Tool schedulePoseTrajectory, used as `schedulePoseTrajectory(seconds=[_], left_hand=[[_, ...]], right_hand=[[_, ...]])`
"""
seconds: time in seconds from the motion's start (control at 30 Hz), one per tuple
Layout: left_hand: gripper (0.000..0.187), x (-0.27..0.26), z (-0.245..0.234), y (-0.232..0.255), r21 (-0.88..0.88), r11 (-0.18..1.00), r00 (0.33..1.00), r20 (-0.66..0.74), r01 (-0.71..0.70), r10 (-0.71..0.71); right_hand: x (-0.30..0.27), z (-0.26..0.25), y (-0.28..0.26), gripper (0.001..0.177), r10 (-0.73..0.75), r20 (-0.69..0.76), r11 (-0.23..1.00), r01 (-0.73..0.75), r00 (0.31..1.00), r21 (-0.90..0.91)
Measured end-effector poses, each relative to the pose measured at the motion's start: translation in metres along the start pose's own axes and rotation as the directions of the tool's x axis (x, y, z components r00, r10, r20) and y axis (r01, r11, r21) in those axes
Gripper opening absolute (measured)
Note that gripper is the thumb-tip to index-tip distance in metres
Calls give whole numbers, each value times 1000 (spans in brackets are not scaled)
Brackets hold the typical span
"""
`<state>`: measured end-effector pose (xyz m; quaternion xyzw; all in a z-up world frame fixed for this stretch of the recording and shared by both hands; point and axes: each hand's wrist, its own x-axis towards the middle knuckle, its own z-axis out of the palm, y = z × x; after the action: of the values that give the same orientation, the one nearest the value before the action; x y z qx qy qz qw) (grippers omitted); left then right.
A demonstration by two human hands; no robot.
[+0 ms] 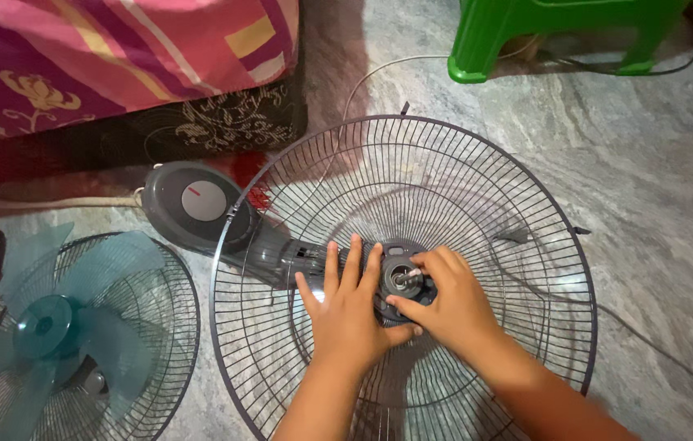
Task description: The person removes the front grill, unscrews the central hub nut, and detaches the fan blades from the motor shaft. The person then removes the rear grill and places the parts on the floor.
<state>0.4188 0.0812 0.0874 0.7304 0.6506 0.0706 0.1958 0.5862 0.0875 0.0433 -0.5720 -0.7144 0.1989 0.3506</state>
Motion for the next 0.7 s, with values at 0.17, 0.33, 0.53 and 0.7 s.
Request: schedulePoseTrajectory(seconds=[0.17,0.33,0.53,0.7], left_hand=[[135,1,-1,1,11,1000,1000,17,9,-9],[136,2,-2,2,27,999,999,45,22,-23],[136,1,-3,3,14,1000,999,46,27,-28],[135,1,-3,2,6,1000,999,30,24,-24]], right_hand=[[4,-9,4,60,-133,53,988,127,990,92],[5,-10,2,67,-36,90,980,18,995,198],[9,-1,-2,68,235,111,965,-245,966,94],[6,-3,2,60,167,98,977,-178,981,119]])
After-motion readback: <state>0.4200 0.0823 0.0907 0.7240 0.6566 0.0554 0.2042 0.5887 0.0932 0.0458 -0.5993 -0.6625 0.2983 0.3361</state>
